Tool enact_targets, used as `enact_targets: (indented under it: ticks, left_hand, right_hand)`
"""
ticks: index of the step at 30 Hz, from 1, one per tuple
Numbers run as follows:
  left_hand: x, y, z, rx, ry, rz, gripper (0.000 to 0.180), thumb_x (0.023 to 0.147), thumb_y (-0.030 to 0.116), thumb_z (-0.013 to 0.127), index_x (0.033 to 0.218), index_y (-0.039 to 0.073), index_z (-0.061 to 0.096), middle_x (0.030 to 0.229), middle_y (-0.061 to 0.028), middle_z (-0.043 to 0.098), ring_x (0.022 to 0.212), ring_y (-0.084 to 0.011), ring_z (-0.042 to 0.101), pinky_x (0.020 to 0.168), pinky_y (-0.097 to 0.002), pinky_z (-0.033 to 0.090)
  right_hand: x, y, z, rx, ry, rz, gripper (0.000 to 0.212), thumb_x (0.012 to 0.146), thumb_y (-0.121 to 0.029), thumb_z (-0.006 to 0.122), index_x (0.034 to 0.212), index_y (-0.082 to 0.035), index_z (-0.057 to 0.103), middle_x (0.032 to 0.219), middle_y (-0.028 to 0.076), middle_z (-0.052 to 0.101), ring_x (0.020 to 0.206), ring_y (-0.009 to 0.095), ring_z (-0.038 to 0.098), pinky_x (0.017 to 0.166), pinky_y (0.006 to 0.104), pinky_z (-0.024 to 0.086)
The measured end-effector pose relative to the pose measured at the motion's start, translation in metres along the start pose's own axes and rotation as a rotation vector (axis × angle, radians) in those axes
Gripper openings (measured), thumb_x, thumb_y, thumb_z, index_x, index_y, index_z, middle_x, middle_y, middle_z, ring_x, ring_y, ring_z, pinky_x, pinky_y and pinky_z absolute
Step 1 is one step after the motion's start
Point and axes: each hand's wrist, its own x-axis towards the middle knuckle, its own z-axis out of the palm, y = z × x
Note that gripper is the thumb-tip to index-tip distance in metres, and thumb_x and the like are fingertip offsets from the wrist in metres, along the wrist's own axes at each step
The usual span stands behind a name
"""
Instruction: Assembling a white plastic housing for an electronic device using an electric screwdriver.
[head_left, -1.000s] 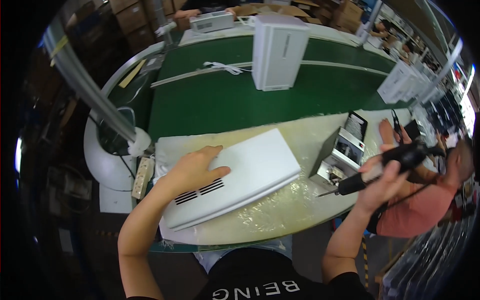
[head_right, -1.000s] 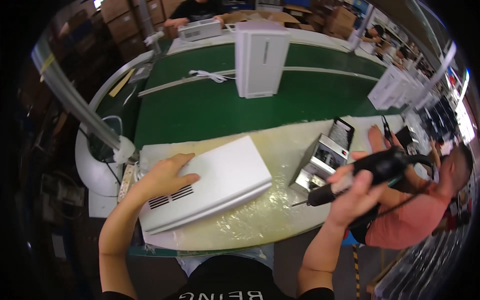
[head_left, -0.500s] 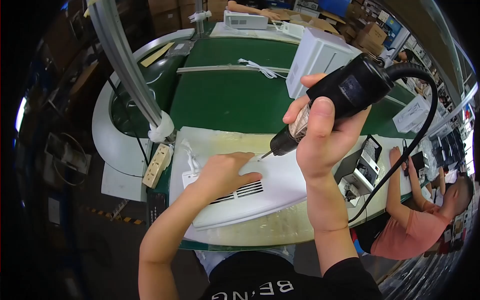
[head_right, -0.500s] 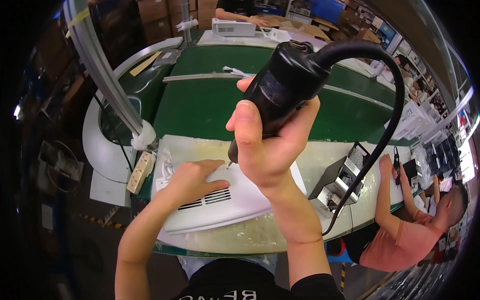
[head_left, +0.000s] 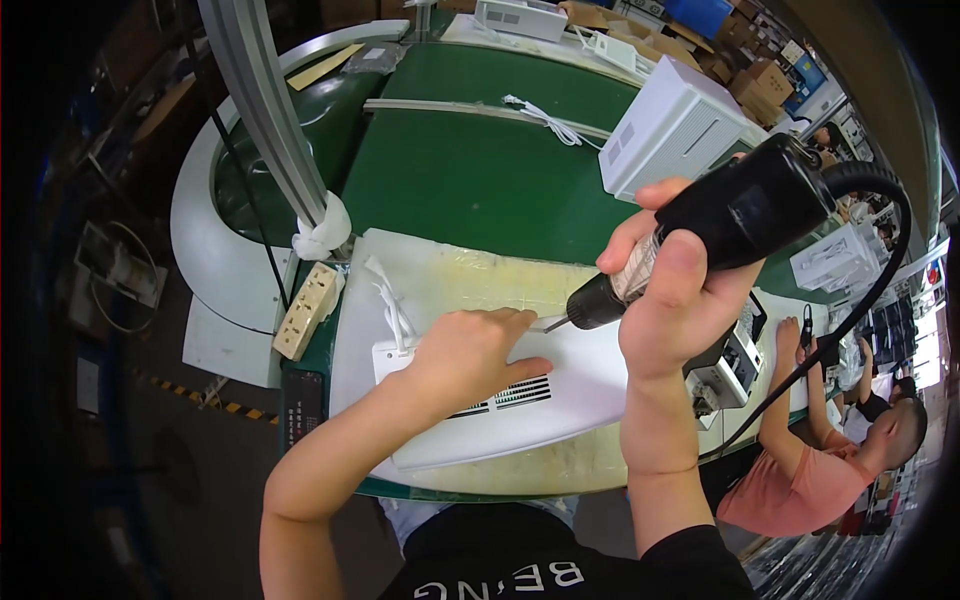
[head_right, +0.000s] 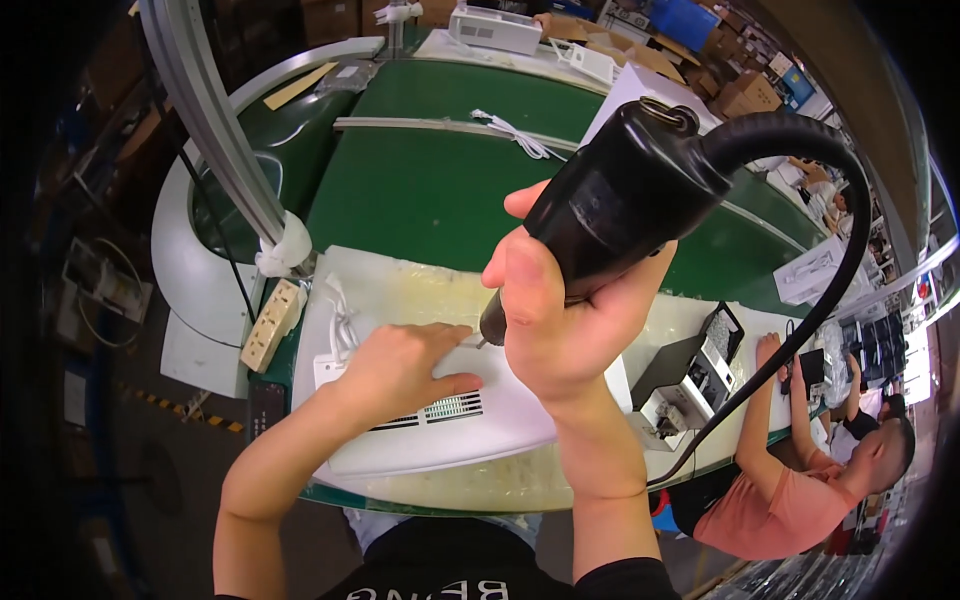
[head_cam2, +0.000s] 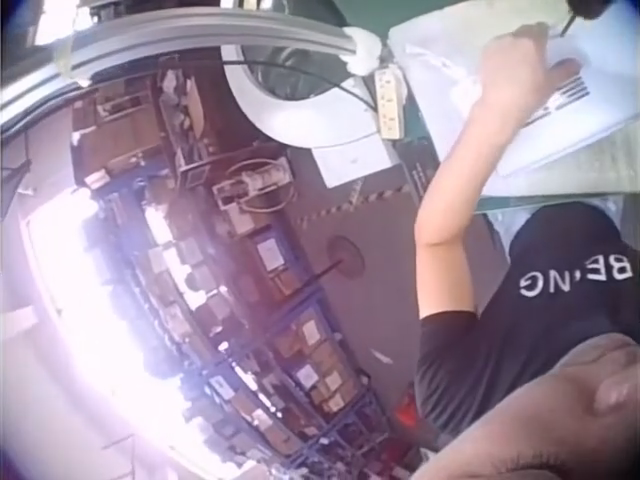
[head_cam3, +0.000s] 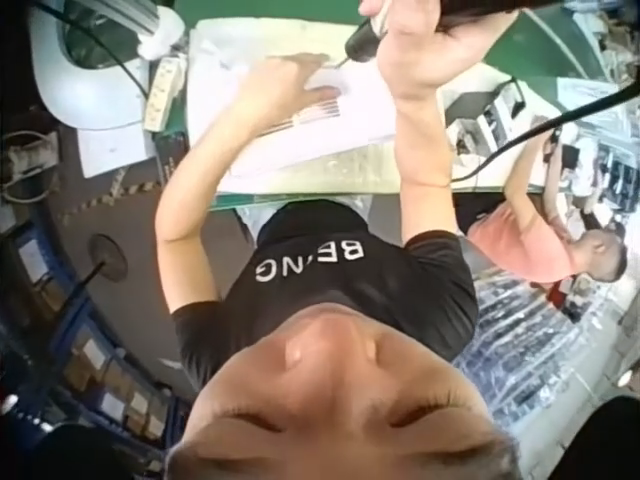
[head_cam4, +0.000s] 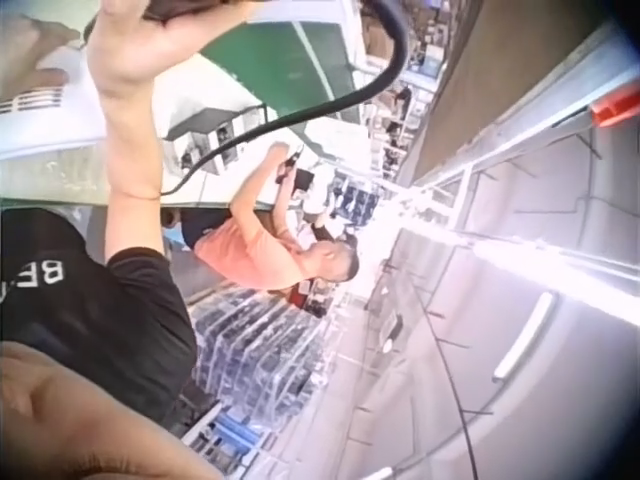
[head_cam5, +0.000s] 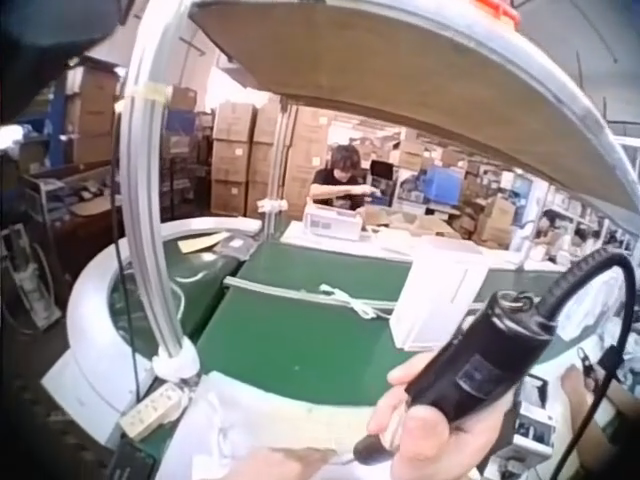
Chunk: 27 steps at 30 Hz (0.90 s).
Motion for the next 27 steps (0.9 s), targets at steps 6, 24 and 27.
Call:
enact_targets:
  ticks: [6, 24, 27]
  left_hand:
    - [0.000, 0.000, -0.002, 0.025, 0.002, 0.015, 0.054, 0.079, 0.042, 0.069, 0.112, 0.000, 0.061, 0.093, -0.0151, 0.067, 0.075, -0.0322, 0.065, 0.067, -0.0395, 0.052]
    - [-0.027, -0.002, -0.009, 0.041, 0.433, 0.209, 0.028, 0.079, 0.014, 0.071, 0.103, 0.001, 0.064, 0.101, -0.0156, 0.066, 0.092, -0.0338, 0.063, 0.082, -0.0381, 0.051]
    - [-0.060, -0.007, -0.015, -0.073, 0.721, -0.139, 0.019, 0.083, 0.000, 0.062, 0.102, 0.001, 0.064, 0.099, -0.0119, 0.066, 0.091, -0.0229, 0.063, 0.085, -0.0308, 0.048]
  right_hand:
    - [-0.003, 0.008, 0.001, 0.015, -0.029, 0.012, 0.052, 0.093, -0.037, 0.057, 0.122, 0.002, 0.039, 0.098, 0.015, 0.060, 0.054, 0.014, 0.057, 0.047, 0.0222, 0.041]
    - [0.002, -0.020, -0.034, 0.058, 0.107, -0.097, 0.043, 0.094, -0.025, 0.055, 0.121, 0.002, 0.035, 0.100, 0.020, 0.061, 0.055, 0.014, 0.057, 0.048, 0.0255, 0.046]
    - [-0.012, -0.064, -0.110, -0.220, 0.342, -0.183, 0.054, 0.096, -0.033, 0.049, 0.131, 0.004, 0.030, 0.098, 0.020, 0.060, 0.055, 0.016, 0.055, 0.049, 0.0283, 0.047]
